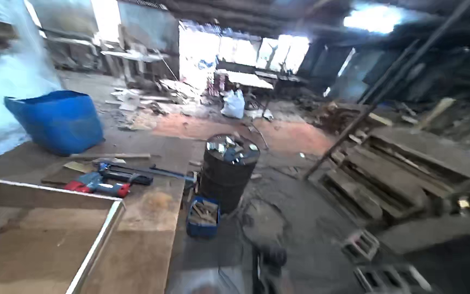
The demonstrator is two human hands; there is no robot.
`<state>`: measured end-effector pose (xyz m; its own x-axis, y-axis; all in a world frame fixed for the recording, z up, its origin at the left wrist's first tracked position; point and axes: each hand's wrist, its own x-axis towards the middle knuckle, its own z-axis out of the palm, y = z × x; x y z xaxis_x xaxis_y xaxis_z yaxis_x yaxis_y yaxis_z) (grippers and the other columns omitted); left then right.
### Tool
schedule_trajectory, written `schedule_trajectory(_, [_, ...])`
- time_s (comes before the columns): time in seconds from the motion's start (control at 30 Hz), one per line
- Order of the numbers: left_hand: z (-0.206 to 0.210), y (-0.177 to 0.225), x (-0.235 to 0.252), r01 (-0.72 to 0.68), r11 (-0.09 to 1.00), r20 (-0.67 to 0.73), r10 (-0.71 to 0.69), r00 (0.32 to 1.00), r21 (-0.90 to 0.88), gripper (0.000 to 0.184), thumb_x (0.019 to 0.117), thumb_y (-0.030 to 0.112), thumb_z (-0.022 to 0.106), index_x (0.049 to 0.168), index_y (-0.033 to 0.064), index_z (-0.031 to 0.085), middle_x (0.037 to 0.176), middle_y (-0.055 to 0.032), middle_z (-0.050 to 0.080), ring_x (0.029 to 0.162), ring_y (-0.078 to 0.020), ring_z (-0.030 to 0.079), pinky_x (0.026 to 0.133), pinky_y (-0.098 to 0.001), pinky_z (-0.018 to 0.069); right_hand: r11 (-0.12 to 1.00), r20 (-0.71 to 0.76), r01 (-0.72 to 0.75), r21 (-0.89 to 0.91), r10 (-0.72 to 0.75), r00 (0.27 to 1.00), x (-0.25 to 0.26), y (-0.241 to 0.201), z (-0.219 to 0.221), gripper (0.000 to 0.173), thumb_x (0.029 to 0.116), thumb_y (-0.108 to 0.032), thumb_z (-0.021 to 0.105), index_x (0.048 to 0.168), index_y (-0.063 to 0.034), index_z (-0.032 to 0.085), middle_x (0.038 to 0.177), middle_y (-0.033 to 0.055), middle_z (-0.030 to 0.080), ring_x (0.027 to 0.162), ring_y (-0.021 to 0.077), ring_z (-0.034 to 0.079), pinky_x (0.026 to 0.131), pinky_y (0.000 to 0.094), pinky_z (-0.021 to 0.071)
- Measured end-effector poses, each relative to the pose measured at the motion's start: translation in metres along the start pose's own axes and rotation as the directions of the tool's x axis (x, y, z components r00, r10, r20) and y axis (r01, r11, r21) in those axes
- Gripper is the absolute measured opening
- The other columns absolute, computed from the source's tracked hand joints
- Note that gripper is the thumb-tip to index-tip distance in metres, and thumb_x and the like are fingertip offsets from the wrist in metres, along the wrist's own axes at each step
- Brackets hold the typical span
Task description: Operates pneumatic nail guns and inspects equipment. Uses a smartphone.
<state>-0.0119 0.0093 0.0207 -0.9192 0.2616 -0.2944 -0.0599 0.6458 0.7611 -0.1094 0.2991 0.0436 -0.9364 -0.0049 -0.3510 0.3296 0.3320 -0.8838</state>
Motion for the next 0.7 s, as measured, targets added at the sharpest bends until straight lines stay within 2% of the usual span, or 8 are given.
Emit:
schedule_trajectory(0.03, [-0.008, 0.020, 0.007, -0.009, 1.000, -0.012, 0.009, 1.000, -0.022, 0.045, 0.1033, 0.037, 0.056, 0.140, 0.0112, 0.062, 0.140, -0.0128, 0.063, 0.132, -0.0302, 0.058, 0.115, -0.0525, 0.0424, 0.984, 0.022, 0.010, 0.177, -0.014, 1.000, -0.004, -0.030, -0.001, 0.046, 0.0886, -0.007, 0.068, 0.129, 0.0024, 0.049, 0.074, 0.0119, 0.066, 0.059, 0.0216, 0.066, 0.056, 0.0399, 0.0588])
schedule_trajectory(0.07, [-0.012, 0.035, 0.015, -0.035, 0.999, -0.060, 0.033, 0.998, -0.042, 0.046, 0.1024, 0.038, 0.057, 0.141, 0.0134, 0.062, 0.139, -0.0112, 0.064, 0.130, -0.0272, 0.060, 0.114, -0.0495, 0.0449, 0.946, 0.058, 0.023, 0.323, -0.044, 0.997, -0.010, -0.060, -0.006, 0.042, 0.0882, -0.004, 0.064, 0.126, 0.0010, 0.047, 0.068, 0.0081, 0.063, 0.055, 0.0191, 0.064, 0.054, 0.0368, 0.0583])
schedule_trajectory(0.13, [-0.023, 0.062, 0.026, -0.105, 0.988, -0.117, 0.092, 0.989, -0.110, 0.051, 0.1014, 0.045, 0.057, 0.143, 0.0159, 0.059, 0.136, -0.0067, 0.064, 0.124, -0.0195, 0.062, 0.109, -0.0426, 0.0506, 0.856, 0.120, 0.084, 0.509, -0.168, 0.979, -0.017, -0.102, -0.019, 0.031, 0.0844, -0.005, 0.063, 0.114, -0.0009, 0.055, 0.067, 0.0029, 0.060, 0.055, 0.0162, 0.061, 0.059, 0.0368, 0.0588])
schedule_trajectory(0.23, [-0.035, 0.106, 0.025, -0.238, 0.939, -0.265, 0.171, 0.949, -0.247, 0.067, 0.0960, 0.054, 0.060, 0.139, 0.0032, 0.055, 0.123, -0.0098, 0.067, 0.111, -0.0163, 0.066, 0.097, -0.0375, 0.0566, 0.764, 0.198, 0.157, 0.626, -0.350, 0.915, -0.031, -0.139, -0.040, 0.032, 0.0827, -0.010, 0.064, 0.115, -0.0058, 0.064, 0.065, -0.0010, 0.059, 0.055, 0.0131, 0.060, 0.067, 0.0392, 0.0602])
schedule_trajectory(0.33, [-0.036, 0.132, 0.015, -0.392, 0.889, -0.474, 0.246, 0.845, -0.237, 0.072, 0.0943, 0.061, 0.060, 0.131, -0.0007, 0.056, 0.110, -0.0082, 0.068, 0.097, -0.0128, 0.068, 0.085, -0.0337, 0.0600, 0.635, 0.212, 0.174, 0.752, -0.484, 0.849, -0.041, -0.154, -0.053, 0.034, 0.0829, -0.010, 0.066, 0.117, -0.0074, 0.065, 0.061, -0.0008, 0.058, 0.054, 0.0132, 0.061, 0.068, 0.0400, 0.0602])
schedule_trajectory(0.4, [-0.040, 0.145, 0.010, -0.446, 0.875, -0.540, 0.286, 0.792, -0.191, 0.075, 0.0955, 0.062, 0.058, 0.136, -0.0002, 0.054, 0.116, -0.0069, 0.068, 0.102, -0.0116, 0.068, 0.087, -0.0330, 0.0605, 0.523, 0.214, 0.129, 0.842, -0.545, 0.811, -0.045, -0.155, -0.057, 0.034, 0.0841, -0.009, 0.065, 0.118, -0.0072, 0.064, 0.060, 0.0000, 0.058, 0.054, 0.0140, 0.061, 0.069, 0.0408, 0.0598])
schedule_trajectory(0.5, [-0.044, 0.170, 0.001, -0.457, 0.887, -0.578, 0.340, 0.742, -0.065, 0.082, 0.0934, 0.062, 0.062, 0.146, -0.0002, 0.049, 0.134, -0.0118, 0.064, 0.118, -0.0136, 0.065, 0.098, -0.0357, 0.0581, 0.379, 0.208, 0.015, 0.925, -0.539, 0.817, -0.056, -0.157, -0.056, 0.031, 0.0829, -0.007, 0.063, 0.113, -0.0073, 0.065, 0.060, -0.0005, 0.057, 0.054, 0.0140, 0.061, 0.067, 0.0396, 0.0590])
schedule_trajectory(0.7, [-0.037, 0.211, -0.011, -0.484, 0.848, -0.643, 0.497, 0.583, 0.216, 0.071, 0.0875, 0.037, 0.079, 0.143, 0.0009, 0.055, 0.132, -0.0142, 0.065, 0.118, -0.0150, 0.066, 0.100, -0.0322, 0.0573, 0.190, 0.179, -0.077, 0.979, -0.610, 0.772, -0.072, -0.149, -0.075, 0.032, 0.0823, -0.003, 0.062, 0.114, -0.0052, 0.063, 0.062, -0.0003, 0.058, 0.055, 0.0148, 0.061, 0.065, 0.0389, 0.0585])
